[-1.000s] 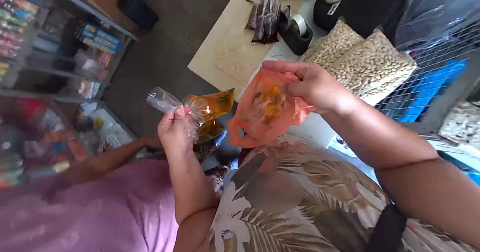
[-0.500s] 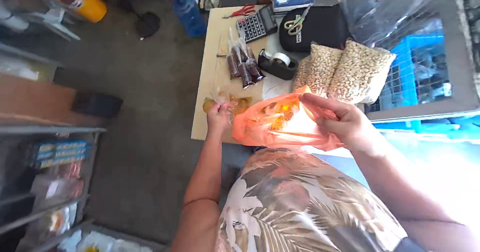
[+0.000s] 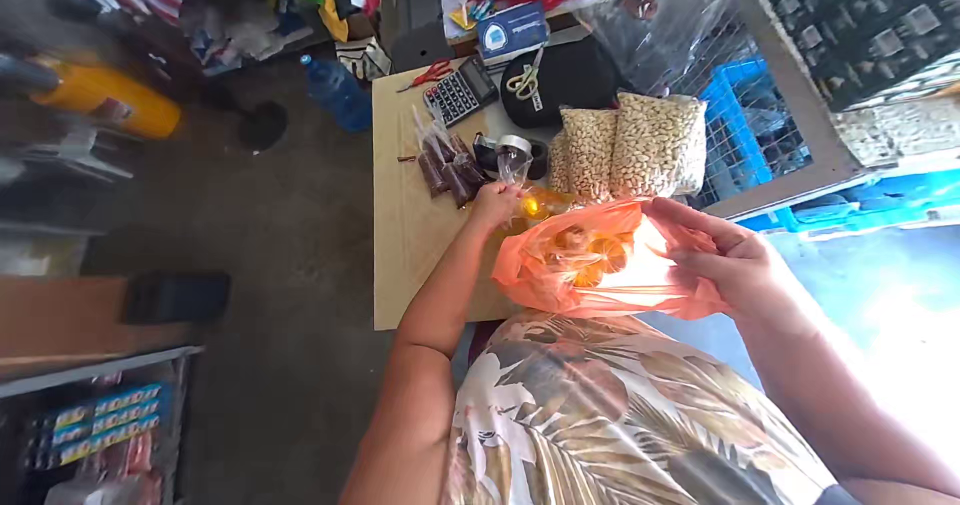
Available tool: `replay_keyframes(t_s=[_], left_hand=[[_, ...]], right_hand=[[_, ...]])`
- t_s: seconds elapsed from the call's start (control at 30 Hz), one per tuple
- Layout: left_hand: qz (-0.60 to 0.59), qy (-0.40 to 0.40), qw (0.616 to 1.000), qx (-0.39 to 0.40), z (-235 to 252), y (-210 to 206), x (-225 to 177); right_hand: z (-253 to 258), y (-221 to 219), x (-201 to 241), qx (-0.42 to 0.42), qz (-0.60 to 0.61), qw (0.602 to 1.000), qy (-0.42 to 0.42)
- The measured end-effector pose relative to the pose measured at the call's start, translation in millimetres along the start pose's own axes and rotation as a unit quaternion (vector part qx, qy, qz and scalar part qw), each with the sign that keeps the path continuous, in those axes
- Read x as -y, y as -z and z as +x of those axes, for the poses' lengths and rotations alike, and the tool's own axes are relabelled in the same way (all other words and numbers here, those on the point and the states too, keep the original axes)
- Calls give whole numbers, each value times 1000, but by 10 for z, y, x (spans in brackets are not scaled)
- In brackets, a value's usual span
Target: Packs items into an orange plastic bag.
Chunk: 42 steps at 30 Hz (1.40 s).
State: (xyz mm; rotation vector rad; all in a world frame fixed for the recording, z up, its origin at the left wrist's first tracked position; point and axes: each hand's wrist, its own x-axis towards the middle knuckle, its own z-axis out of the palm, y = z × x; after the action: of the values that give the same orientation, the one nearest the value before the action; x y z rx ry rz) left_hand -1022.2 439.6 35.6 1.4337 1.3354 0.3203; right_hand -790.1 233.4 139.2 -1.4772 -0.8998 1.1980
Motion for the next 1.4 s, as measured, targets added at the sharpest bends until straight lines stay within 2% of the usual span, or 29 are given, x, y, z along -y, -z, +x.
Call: replay_keyframes(t_s=[0.07, 0.17, 0.43, 0.6, 0.83, 0.97, 1.1, 1.2, 1.33, 1.4], left_hand=[[-4, -16, 999, 28, 120, -2, 71], [22, -28, 998, 60, 316, 80, 388], [36, 53, 992, 111, 452, 655, 1320], [19, 72, 990, 116, 526, 772, 1758], [-57, 37, 997, 28, 381, 714, 1932], [-70, 58, 995, -40, 291, 660, 2095], [-6, 67, 990, -123, 125, 604, 2100], [72, 51, 981, -173, -44, 528, 2140], [116, -66, 983, -128, -262, 496, 2249], [110, -85, 987, -76, -294, 482, 2281]], right_hand=[[-30, -37, 6, -8, 2, 1000, -7], [-74, -167, -16, -26, 21, 999, -1], [-201, -561, -22, -128, 27, 991, -9], [-260, -746, -7, -174, 27, 984, -16], [-288, -865, -64, -176, 27, 984, 12], [-328, -997, 52, -147, 22, 989, 3], [-288, -1057, 125, -117, 29, 992, 33], [-241, -1091, 141, -115, 26, 993, 21], [-119, -1093, 122, -134, 11, 990, -41], [-85, -1025, 142, -128, -29, 990, -54]])
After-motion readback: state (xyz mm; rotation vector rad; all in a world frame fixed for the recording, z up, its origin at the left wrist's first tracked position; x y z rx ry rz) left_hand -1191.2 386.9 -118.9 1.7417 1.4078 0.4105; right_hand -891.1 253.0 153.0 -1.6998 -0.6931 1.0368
